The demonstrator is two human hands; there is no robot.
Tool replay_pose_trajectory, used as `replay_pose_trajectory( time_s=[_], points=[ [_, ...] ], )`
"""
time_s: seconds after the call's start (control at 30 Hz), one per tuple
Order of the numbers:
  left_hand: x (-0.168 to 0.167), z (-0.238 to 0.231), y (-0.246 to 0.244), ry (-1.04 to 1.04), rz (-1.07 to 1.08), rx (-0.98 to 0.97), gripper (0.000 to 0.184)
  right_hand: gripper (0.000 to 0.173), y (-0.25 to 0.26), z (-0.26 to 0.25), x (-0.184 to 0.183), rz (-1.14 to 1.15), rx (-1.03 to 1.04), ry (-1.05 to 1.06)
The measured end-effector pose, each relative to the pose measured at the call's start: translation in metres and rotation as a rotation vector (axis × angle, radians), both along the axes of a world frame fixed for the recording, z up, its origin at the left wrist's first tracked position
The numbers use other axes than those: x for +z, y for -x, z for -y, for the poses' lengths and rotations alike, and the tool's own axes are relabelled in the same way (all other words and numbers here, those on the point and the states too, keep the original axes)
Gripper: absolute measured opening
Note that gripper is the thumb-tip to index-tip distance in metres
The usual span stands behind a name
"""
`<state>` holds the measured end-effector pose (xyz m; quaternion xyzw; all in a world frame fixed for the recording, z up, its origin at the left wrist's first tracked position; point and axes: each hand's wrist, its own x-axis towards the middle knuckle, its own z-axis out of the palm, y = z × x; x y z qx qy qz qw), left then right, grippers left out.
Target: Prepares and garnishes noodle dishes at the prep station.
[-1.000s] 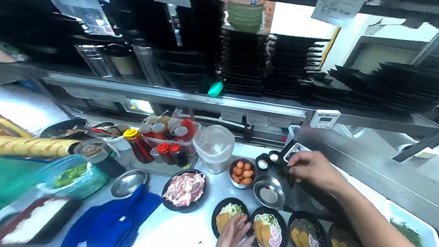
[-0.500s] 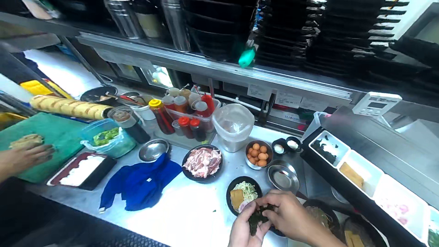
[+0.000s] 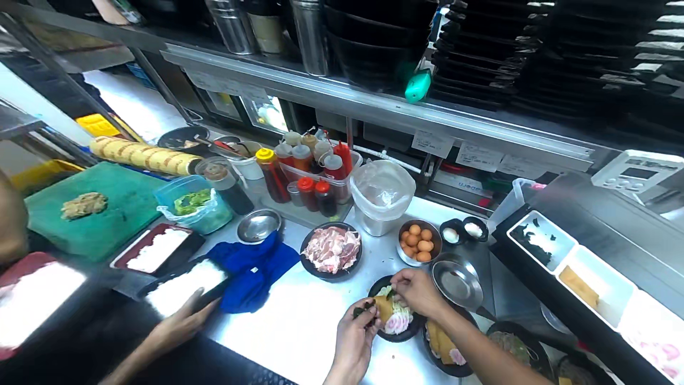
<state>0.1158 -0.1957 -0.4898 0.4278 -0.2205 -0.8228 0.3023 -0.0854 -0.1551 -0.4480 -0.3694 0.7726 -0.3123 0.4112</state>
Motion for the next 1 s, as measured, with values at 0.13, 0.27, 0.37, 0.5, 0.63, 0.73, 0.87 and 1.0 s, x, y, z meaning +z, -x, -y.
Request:
replay_pose_trajectory(
  time_s=[0.13,0.27,0.37,0.5,0.63,0.73,0.87,1.0],
  points=[
    [0.001,0.002,-0.007,-0.068,-0.033,-0.024,0.028,0.021,0.006,0.019,-0.032,-0.120,-0.005,-0.102],
    [-0.005,-0.003,-0.013,-0.190,-0.130,-0.033,0.033,0.015,0.007,0.017,-0.030,0.016,-0.116,-0.062],
    [-0.010,-0.005,-0.007,-0.226,-0.146,-0.010,0.032,0.020,0.004,0.009,-0.022,0.004,-0.036,-0.012],
    [-0.005,-0.002,0.005,-0.264,-0.182,-0.044,0.030,0.057,-0.011,-0.012,-0.003,-0.068,0.326,0.113],
    [-0.002,0.000,0.018,-0.247,-0.147,-0.120,0.030,0.029,-0.013,-0.024,-0.012,-0.259,0.322,0.125],
    [0.000,0.003,0.022,-0.168,-0.085,-0.128,0.028,0.014,-0.008,-0.023,-0.014,-0.158,0.118,0.134],
    [-0.007,0.011,0.018,-0.060,0.028,-0.135,0.024,0.019,-0.003,-0.014,-0.011,-0.178,0.043,0.057],
    [-0.008,0.014,0.012,-0.040,0.096,-0.082,0.025,0.036,-0.001,0.002,-0.016,-0.293,0.157,-0.078]
  ],
)
